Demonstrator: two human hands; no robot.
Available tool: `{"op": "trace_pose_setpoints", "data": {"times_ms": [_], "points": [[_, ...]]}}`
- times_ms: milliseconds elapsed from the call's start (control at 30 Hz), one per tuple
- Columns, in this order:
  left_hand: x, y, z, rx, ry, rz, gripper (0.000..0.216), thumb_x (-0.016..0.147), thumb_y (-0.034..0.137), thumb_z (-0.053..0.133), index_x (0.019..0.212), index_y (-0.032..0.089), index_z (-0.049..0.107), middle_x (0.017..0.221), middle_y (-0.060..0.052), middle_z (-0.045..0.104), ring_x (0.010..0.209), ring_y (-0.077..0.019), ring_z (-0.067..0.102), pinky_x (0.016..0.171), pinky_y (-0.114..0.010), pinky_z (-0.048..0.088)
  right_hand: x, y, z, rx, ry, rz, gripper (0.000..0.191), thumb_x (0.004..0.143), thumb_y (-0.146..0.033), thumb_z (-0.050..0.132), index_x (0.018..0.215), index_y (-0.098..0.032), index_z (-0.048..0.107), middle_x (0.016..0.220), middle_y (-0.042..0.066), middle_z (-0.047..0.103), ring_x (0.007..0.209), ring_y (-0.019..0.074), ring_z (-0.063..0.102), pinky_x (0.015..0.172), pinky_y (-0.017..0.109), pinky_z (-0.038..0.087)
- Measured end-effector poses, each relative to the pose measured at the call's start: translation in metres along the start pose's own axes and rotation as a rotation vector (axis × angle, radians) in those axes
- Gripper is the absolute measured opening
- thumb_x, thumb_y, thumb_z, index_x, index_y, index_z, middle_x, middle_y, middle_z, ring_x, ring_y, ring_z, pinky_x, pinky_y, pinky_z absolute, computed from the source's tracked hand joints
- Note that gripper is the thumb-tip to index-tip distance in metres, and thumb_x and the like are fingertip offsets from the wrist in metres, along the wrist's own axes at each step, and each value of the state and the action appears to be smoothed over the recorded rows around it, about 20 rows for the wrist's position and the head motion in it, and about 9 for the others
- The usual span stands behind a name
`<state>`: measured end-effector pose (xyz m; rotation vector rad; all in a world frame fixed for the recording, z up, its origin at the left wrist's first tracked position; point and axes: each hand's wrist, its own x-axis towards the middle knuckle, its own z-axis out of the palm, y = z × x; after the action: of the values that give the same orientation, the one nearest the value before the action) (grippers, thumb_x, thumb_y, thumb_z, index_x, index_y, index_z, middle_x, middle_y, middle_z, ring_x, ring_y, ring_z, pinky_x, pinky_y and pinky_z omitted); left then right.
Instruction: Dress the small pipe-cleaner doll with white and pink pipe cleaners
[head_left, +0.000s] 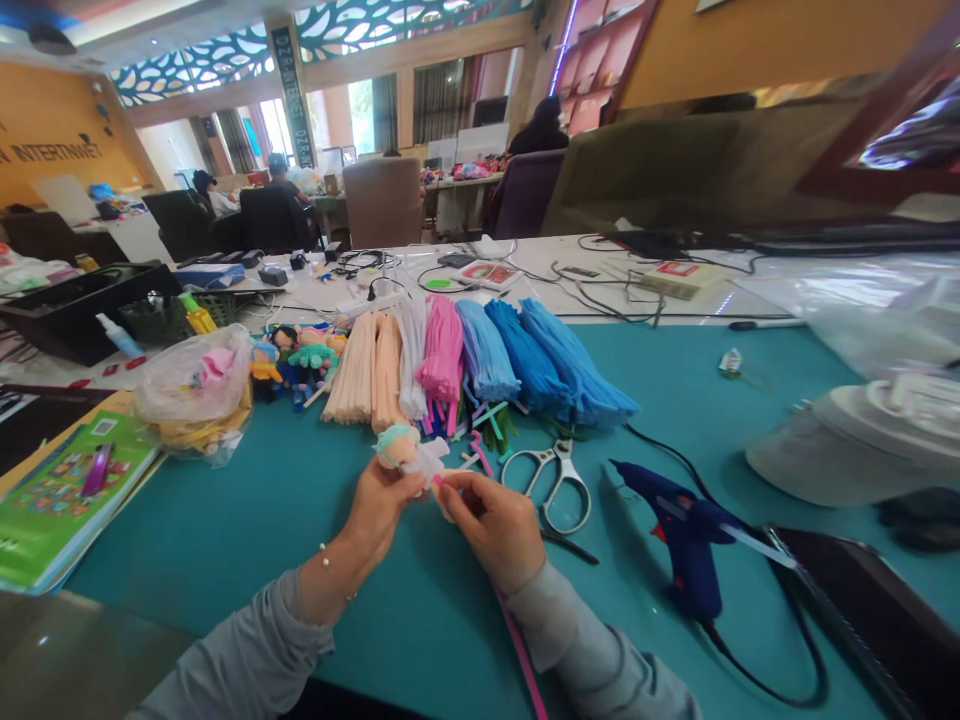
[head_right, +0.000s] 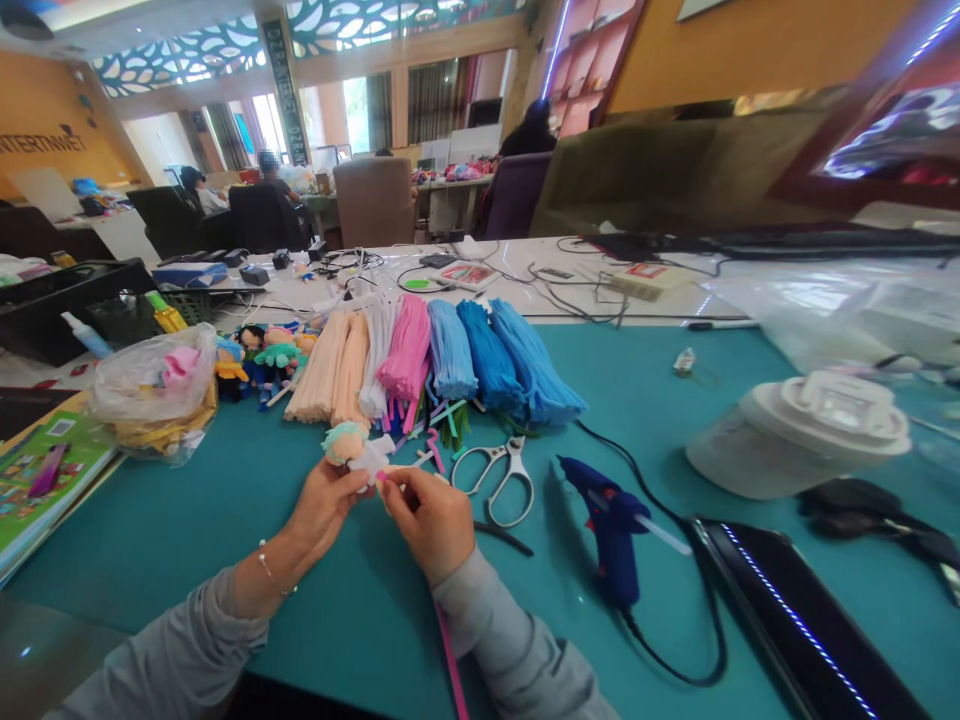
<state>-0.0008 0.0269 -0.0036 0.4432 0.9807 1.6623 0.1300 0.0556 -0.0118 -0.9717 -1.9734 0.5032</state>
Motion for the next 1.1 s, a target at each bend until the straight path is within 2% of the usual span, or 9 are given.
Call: {"op": "trace_pose_setpoints", "data": {"times_ms": [167,500,633,900,1100], "points": [[0.0005,-0.0039,-0.0037,-0.056,-0.007,-0.020,0.035,0.047,0.015,0.079,0.077,0.014,0.062,0.072,-0.001,0.065,0.065,-0.0130,0.059,0.062,-0.026,0.045,0.0014,-0.0043,-0.0035,-0.002,-0.004,0.007,0.023,0.083,-0.032,0.050,0.081,-0.018,0.068,0.052,-0.001,0.062,0.042,0.0105,0.052,0.043,0.020,0.039],[0.0020,-0.0034,-0.0049,-0.091,-0.004,0.028,0.033,0.050,0.010,0.074,0.079,0.016,0.061,0.077,0.000,0.066,0.073,-0.0147,0.061,0.068,-0.029,0.048,0.0034,-0.0083,-0.0031,-0.004,-0.032,-0.013,0.020,0.083,-0.032,0.052,0.084,-0.019,0.068,0.058,0.000,0.066,0.044,0.0104,0.053,0.045,0.020,0.040],[0.0007,-0.0018,-0.0036,-0.107,-0.032,0.027,0.038,0.051,0.010,0.074,0.085,0.017,0.060,0.078,0.001,0.067,0.072,-0.0143,0.061,0.068,-0.028,0.048,0.0039,-0.0077,-0.0042,-0.022,-0.039,-0.038,0.019,0.082,-0.029,0.052,0.075,-0.019,0.067,0.062,0.001,0.068,0.043,0.0100,0.052,0.046,0.020,0.039],[0.0008,-0.0026,-0.0013,-0.112,-0.024,0.055,0.041,0.049,0.008,0.074,0.085,0.018,0.060,0.077,0.001,0.065,0.072,-0.0140,0.061,0.069,-0.028,0.046,0.0026,-0.0082,-0.0047,-0.023,-0.045,-0.030,0.018,0.078,-0.025,0.052,0.068,-0.020,0.064,0.052,0.000,0.062,0.040,0.0099,0.048,0.043,0.020,0.035],[0.0019,-0.0002,-0.0023,-0.124,-0.014,0.065,0.038,0.049,0.008,0.074,0.083,0.019,0.059,0.075,0.002,0.064,0.073,-0.0139,0.060,0.068,-0.026,0.046,0.0030,-0.0102,-0.0062,0.037,-0.057,0.004,0.013,0.073,-0.019,0.051,0.064,-0.020,0.059,0.065,0.001,0.069,0.039,0.0085,0.045,0.043,0.020,0.036]]}}
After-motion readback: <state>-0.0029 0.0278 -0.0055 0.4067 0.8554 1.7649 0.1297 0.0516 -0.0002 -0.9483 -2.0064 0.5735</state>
